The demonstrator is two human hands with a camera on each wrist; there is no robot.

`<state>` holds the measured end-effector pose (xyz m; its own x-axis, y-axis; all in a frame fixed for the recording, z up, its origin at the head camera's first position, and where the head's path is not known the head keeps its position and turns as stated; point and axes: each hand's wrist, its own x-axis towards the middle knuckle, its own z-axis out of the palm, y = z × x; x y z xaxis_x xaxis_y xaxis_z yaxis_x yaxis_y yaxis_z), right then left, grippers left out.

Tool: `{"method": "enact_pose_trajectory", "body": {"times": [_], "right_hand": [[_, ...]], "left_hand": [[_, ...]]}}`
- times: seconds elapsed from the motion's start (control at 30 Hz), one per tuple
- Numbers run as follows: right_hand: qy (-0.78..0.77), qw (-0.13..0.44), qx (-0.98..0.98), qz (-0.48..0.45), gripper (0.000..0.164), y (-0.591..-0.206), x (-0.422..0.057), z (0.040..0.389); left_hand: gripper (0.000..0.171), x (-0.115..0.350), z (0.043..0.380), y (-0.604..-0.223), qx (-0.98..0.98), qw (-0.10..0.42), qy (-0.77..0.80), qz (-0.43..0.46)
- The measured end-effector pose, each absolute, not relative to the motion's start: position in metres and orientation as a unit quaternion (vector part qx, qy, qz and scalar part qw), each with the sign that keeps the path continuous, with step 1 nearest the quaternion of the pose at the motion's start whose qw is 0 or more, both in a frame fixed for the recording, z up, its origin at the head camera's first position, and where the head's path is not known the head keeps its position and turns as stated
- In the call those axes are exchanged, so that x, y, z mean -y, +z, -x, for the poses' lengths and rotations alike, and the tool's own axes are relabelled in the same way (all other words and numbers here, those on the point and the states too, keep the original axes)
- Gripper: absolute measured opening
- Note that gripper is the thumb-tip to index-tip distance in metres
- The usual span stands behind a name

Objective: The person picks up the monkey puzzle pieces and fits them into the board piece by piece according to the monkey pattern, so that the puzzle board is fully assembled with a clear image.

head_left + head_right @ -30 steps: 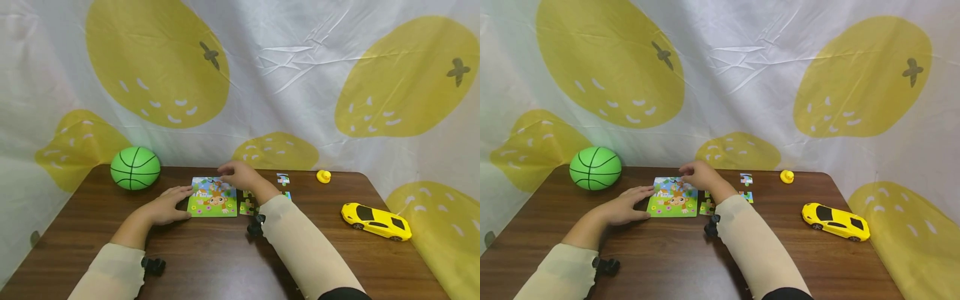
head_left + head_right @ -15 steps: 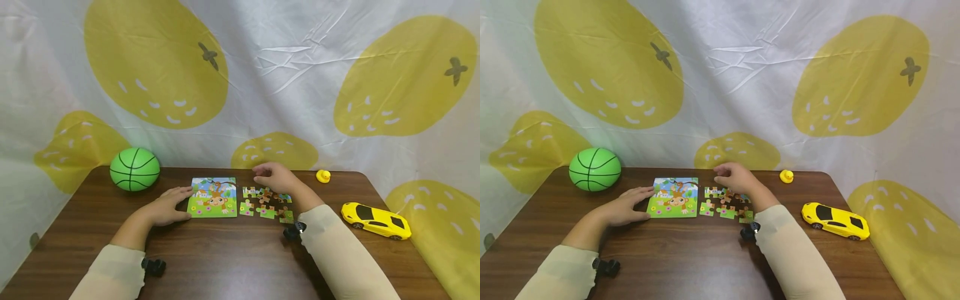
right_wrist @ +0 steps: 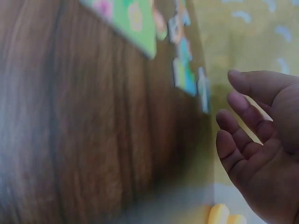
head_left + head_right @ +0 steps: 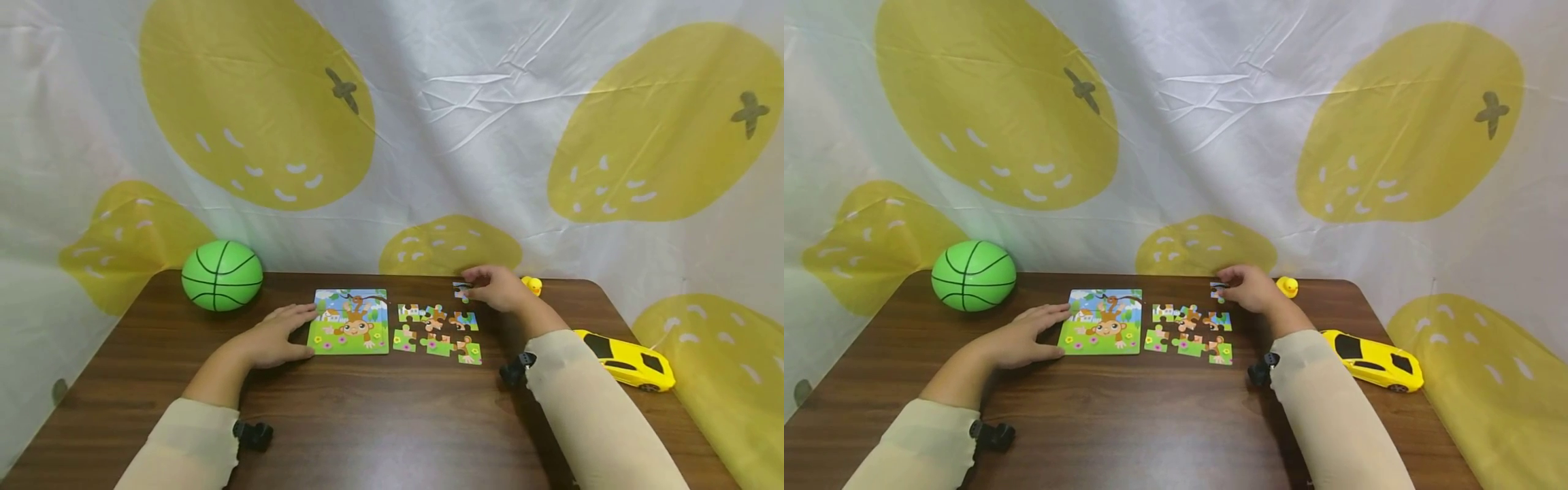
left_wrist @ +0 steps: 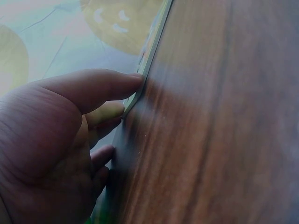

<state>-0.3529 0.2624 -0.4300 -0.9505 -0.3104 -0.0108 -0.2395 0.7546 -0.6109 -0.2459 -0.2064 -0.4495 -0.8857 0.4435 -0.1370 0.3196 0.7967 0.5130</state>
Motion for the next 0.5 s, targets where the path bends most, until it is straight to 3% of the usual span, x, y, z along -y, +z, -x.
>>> {"method": "enact_pose_trajectory", "body": {"times": [0.5], "right_hand": [[-0.291,0.095,-0.943,0.133,0.049,-0.443,-0.273,0.368]], "left_hand": [[0.081,0.210,0.248,-0.454,-0.939,0.128,0.245,-0.204]]}}
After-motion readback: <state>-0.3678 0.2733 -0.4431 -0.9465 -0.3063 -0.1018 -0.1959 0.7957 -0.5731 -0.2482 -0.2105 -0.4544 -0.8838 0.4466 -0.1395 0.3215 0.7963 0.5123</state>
